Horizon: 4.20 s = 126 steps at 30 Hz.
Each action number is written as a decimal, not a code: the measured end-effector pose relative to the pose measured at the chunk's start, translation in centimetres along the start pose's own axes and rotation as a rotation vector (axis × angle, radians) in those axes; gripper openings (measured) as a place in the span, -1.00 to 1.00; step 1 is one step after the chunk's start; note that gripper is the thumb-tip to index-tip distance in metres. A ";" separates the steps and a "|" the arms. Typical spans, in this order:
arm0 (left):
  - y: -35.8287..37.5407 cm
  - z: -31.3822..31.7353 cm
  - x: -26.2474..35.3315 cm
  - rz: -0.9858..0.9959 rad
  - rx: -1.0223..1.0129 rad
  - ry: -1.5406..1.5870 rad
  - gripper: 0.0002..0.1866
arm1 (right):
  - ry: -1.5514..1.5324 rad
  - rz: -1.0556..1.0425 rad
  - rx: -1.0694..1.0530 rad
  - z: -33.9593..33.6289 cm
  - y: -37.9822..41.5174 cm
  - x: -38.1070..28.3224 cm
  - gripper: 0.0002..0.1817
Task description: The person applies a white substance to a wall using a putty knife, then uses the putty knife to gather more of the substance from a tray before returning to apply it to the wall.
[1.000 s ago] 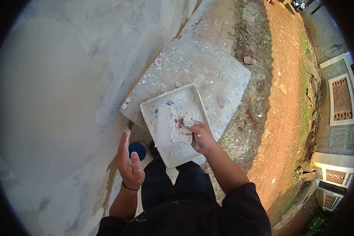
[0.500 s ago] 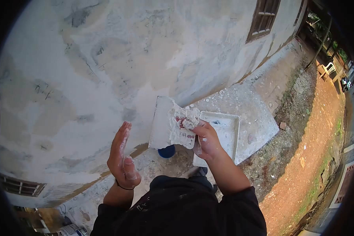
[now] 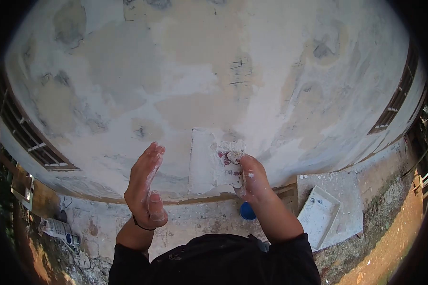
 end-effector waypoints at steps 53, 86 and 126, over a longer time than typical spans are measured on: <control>-14.3 14.5 -5.3 0.445 -0.072 0.107 -0.37 | 1.896 -2.396 0.316 10.8 -10.8 -26.1 -0.67; -10.8 16.7 3.9 0.212 -0.033 0.241 -0.26 | 0.538 -0.579 0.008 -1.4 -3.5 -24.3 -0.75; -19.3 20.0 1.7 0.535 -0.029 0.087 -0.22 | 1.982 -2.023 -0.173 -1.1 -7.4 -16.3 -0.69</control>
Point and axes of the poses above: each hand's wrist, its own y-axis away from the middle knuckle, its own z-axis out of the palm, x = y × z, the point moved 2 cm from there along -y, towards the middle knuckle, and after that the axes turned 11 degrees about x, right-handed, at the moved point
